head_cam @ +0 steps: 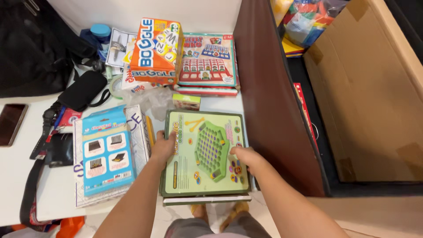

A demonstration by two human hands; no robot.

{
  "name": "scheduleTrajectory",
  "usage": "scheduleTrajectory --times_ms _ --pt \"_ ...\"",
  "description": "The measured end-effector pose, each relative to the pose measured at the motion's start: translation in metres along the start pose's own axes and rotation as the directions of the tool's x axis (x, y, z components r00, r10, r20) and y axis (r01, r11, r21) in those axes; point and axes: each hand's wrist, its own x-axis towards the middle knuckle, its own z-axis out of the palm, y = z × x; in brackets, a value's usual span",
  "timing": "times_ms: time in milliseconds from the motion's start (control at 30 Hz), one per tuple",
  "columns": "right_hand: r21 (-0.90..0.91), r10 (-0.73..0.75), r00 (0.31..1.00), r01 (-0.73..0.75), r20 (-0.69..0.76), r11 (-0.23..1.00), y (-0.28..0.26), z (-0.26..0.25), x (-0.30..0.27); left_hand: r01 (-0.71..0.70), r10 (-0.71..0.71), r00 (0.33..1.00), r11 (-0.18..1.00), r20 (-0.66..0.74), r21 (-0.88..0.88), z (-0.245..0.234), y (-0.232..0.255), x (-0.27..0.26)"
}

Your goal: The person places various board games and a folded cloth into a storage bench. They arrange the items one by one, including games like Sequence, Boggle, and a chess set, then close the bench lid.

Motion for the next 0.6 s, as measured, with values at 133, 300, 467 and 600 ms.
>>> scheduleTrajectory --times_ms 133,300,467,600 --pt "0.02 -0.058 0.997 0.059 -0.059 0.998 0.001 0.004 -0.018 -0.185 0.185 0.983 0.977 -0.014 -0.107 -0.006 -0.006 -0.009" --pt "0.02 -0.123 0.989 0.124 -0.081 0.992 0.008 0.0 -0.043 -0.141 0.143 0.99 0.971 0.0 -0.192 -0.012 0.001 -0.027" --pt "-0.176 -0.31 0.933 0.279 -0.184 0.944 -0.011 -0.015 -0.081 -0.098 0.121 0.992 0.894 0.025 -0.438 -0.041 0.036 -0.058" --pt "-0.438 -0.519 0.82 0.386 -0.24 0.812 -0.063 -0.044 -0.131 -0.157 0.174 0.985 0.847 -0.015 -0.509 -0.069 0.091 -0.079"
